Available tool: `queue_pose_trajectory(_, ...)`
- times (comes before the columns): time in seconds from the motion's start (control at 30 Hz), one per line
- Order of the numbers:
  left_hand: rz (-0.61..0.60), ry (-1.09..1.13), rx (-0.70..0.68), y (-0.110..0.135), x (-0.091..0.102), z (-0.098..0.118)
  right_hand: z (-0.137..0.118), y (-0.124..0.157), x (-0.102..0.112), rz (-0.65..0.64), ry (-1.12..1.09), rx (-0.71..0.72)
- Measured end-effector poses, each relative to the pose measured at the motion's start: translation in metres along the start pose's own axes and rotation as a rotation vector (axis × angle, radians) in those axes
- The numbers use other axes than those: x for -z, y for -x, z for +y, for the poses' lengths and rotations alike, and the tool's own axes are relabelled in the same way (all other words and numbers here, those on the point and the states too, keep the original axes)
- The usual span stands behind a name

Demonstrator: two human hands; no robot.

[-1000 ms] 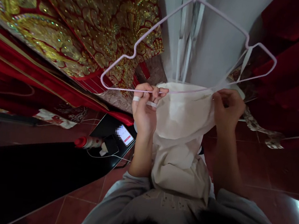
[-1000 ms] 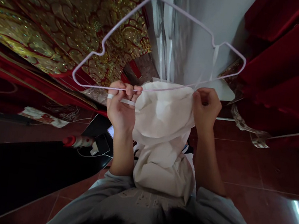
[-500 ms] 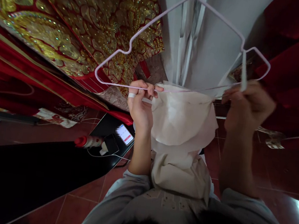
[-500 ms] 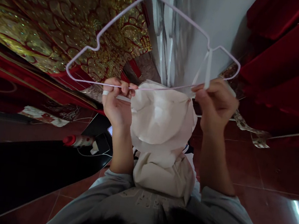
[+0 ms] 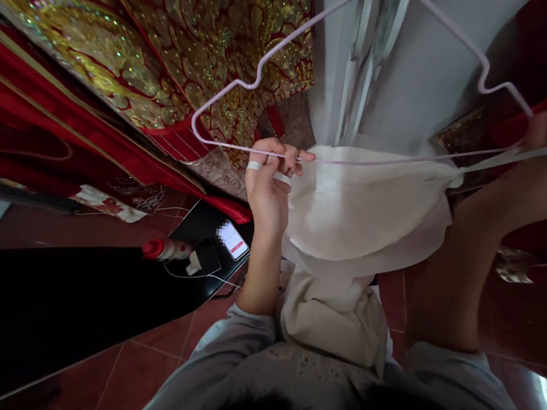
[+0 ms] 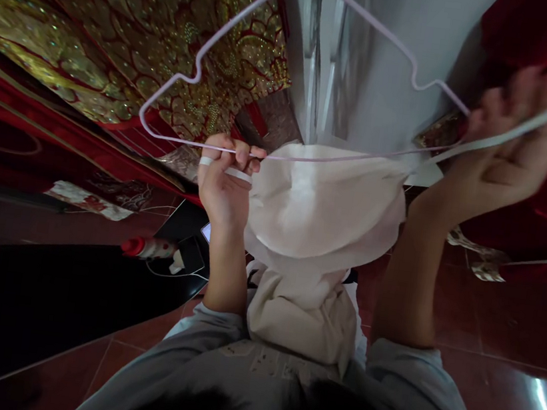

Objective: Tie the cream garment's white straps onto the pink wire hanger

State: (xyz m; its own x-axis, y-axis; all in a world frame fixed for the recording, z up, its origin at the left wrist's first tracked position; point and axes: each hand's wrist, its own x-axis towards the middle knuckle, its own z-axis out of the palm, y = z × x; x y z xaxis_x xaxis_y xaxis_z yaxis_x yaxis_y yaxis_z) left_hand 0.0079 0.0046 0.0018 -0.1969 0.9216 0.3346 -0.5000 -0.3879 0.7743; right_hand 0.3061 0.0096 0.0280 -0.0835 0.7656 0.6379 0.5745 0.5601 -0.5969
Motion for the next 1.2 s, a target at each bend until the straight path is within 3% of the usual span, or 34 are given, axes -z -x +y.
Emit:
queue_pose_trajectory(0.13,-0.003,-0.074,0.048,0.003,0.001,-0.005,-0.025,0.009,-0.042,-0.092,0.11,0.041)
queue_pose_trajectory(0.23,-0.043,-0.157,0.087,0.006,0.012,-0.005,-0.033,0.016,-0.067,-0.148,0.177,0.079)
queue_pose_trajectory(0.33,-0.094,-0.36,0.136,0.01,0.032,0.005,-0.029,0.021,-0.075,-0.136,0.222,0.098)
queue_pose_trajectory(0.47,-0.218,-0.713,0.174,0.02,0.054,0.032,-0.024,0.024,-0.077,-0.123,0.246,0.091)
queue_pose_trajectory(0.57,-0.152,-0.886,0.18,0.022,0.062,0.057,-0.025,0.024,-0.081,-0.091,0.258,0.113)
queue_pose_trajectory(0.67,-0.03,-0.95,0.104,0.015,0.064,0.078,-0.027,0.026,-0.083,-0.061,0.237,0.131)
queue_pose_trajectory(0.8,0.091,-0.834,-0.093,-0.002,0.065,0.092,-0.032,0.03,-0.082,-0.067,0.212,0.123)
queue_pose_trajectory(1.0,-0.078,-0.869,-0.313,-0.023,0.072,0.09,-0.041,0.03,-0.076,-0.119,0.232,0.098)
queue_pose_trajectory(1.1,-0.078,-0.775,-0.519,-0.031,0.074,0.087,-0.043,0.03,-0.074,-0.113,0.242,0.088)
queue_pose_trajectory(1.2,-0.105,-0.741,-0.5,-0.04,0.07,0.087,-0.043,0.03,-0.074,-0.074,0.263,0.115)
